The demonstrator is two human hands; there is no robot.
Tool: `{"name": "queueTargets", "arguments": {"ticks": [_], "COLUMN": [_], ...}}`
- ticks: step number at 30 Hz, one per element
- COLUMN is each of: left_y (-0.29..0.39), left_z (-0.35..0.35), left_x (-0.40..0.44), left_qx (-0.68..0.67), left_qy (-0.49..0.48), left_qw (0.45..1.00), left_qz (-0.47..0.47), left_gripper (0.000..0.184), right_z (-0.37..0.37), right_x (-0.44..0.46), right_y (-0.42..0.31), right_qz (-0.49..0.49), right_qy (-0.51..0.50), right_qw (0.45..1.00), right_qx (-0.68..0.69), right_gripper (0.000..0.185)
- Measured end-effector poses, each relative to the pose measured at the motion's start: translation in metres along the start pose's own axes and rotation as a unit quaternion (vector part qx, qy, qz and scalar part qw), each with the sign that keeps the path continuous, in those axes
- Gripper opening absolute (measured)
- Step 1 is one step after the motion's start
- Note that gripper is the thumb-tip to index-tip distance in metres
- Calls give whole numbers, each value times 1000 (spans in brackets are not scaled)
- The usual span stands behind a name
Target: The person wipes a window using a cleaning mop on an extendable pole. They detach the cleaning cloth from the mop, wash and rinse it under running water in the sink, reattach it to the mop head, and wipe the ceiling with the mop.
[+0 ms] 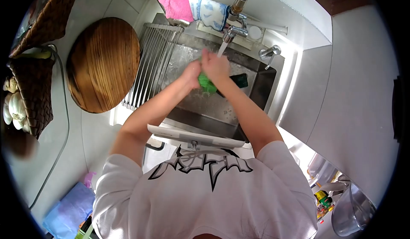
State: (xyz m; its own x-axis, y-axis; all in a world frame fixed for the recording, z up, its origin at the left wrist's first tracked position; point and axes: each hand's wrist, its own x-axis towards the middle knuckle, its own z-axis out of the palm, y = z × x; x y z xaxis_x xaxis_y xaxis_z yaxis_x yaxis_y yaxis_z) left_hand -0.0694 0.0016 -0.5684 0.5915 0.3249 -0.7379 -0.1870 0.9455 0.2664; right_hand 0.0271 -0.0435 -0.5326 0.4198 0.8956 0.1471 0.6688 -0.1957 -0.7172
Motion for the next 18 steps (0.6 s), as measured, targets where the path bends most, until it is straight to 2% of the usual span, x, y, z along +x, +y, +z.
{"name": "queueTargets", "arguments": {"ticks": [2, 3, 5, 6, 7, 8, 9, 10, 11, 13, 15, 18], "left_y": [14, 13, 8, 5, 3, 1, 3, 6, 8, 20, 35, 41], "left_z": [-20, -11, 21, 23, 22, 18, 1, 10, 16, 25, 25, -12], "left_x": [20, 8, -30, -28, -23, -21, -11, -14, -21, -42, -62, -48], "left_qx": [-23, -20, -14, 34, 84, 133, 61, 50, 40, 62, 133, 337], "left_qy": [52, 53, 56, 27, -4, -32, -104, -83, -58, -13, 17, 5], "left_qw": [998, 998, 997, 998, 996, 990, 993, 995, 997, 998, 990, 933], "left_qz": [1, 17, 48, 40, 32, 22, 1, 9, 13, 28, 43, 128], "left_gripper": [31, 30, 27, 26, 25, 24, 24, 24, 24, 24, 25, 26], "right_z": [0, -9, -4, -3, -9, -10, -21, -31, -2, -11, -31, -54], "right_x": [-15, -17, -12, -4, 16, 14, 15, 19, 21, 23, 22, 13], "right_y": [-16, -33, -13, 1, 11, 12, 3, 1, 43, 49, 58, 58], "right_qz": [-170, -118, -94, -82, 185, 181, 175, 167, 145, 276, 381, 352], "right_qy": [-1, -33, -23, -16, -41, -47, -52, -53, -29, -22, -51, -74], "right_qw": [985, 992, 994, 993, 980, 980, 982, 984, 989, 930, 812, 788], "right_qx": [26, 0, -52, -78, 68, 63, 55, 45, 31, 241, 439, 500], "right_gripper": [43, 41, 35, 32, 29, 29, 30, 31, 33, 37, 45, 46]}}
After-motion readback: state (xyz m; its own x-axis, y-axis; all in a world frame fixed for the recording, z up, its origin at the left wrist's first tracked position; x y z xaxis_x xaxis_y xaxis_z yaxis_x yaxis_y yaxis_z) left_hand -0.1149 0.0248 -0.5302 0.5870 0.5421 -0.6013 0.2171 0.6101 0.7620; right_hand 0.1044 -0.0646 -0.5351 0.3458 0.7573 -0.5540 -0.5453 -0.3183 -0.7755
